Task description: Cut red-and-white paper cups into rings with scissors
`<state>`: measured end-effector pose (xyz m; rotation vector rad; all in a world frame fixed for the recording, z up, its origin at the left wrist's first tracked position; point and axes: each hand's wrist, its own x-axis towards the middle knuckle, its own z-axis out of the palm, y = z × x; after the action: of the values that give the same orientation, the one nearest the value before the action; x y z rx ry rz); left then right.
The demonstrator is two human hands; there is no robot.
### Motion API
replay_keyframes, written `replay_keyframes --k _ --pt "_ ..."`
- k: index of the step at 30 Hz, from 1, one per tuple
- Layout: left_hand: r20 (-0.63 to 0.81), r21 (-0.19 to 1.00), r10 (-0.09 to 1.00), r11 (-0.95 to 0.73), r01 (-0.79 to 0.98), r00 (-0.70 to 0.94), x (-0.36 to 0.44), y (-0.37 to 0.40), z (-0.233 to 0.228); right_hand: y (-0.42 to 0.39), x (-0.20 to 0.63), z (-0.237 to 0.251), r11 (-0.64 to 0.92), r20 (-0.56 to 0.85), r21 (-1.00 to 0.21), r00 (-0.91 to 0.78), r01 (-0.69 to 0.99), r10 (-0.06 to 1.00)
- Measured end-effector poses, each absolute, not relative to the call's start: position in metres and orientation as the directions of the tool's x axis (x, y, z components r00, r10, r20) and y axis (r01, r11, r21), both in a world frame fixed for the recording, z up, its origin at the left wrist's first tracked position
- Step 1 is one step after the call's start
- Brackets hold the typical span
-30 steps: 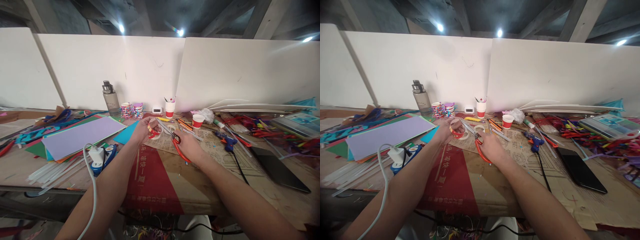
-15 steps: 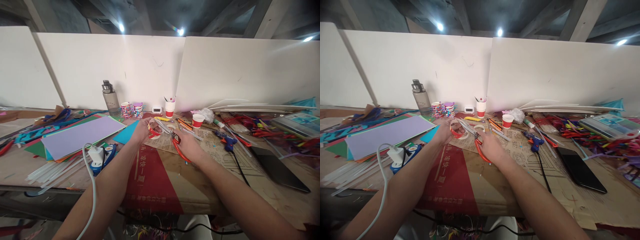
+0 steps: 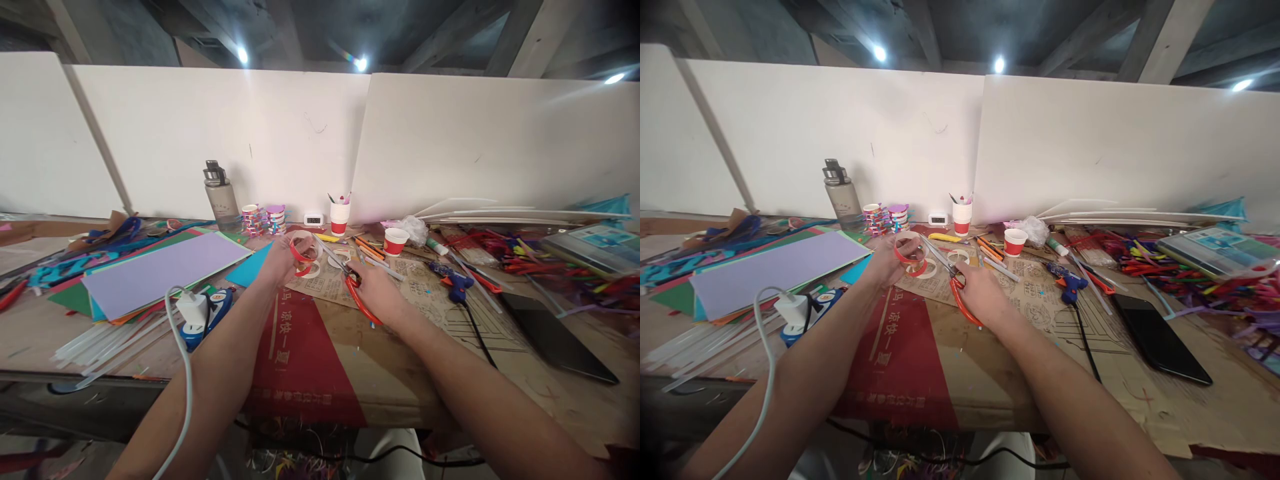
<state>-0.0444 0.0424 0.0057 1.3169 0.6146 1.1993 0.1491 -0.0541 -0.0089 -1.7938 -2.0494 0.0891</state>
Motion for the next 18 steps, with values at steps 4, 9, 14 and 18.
replay_keyframes --k 4,9,14,18 --pt "0.335 0.915 0.895 -0.233 -0.33 0.296 -0.0425 0.0431 0.0034 -0.0522 0.1505 -0.0131 0.192 0.278 -0.32 -0.102 0.928 0.955" --pt "0.293 0.942 0.879 -0.198 -0.271 0.377 -0.0389 0.0386 0.0009 -0.0497 0.152 -0.018 0.223 0.337 -0.3 -0.116 0.927 0.934" --pt "0.283 0.946 0.87 -0.184 -0.266 0.403 -0.04 0.0389 -0.0001 -0.0518 0.1501 -0.0155 0.19 0.321 -0.27 -0.098 0.944 0.942" --pt "0.27 0.949 0.869 -0.169 -0.265 0.414 -0.0425 0.041 0.0001 -0.0529 0.1496 -0.0143 0.184 0.309 -0.255 -0.101 0.949 0.946"
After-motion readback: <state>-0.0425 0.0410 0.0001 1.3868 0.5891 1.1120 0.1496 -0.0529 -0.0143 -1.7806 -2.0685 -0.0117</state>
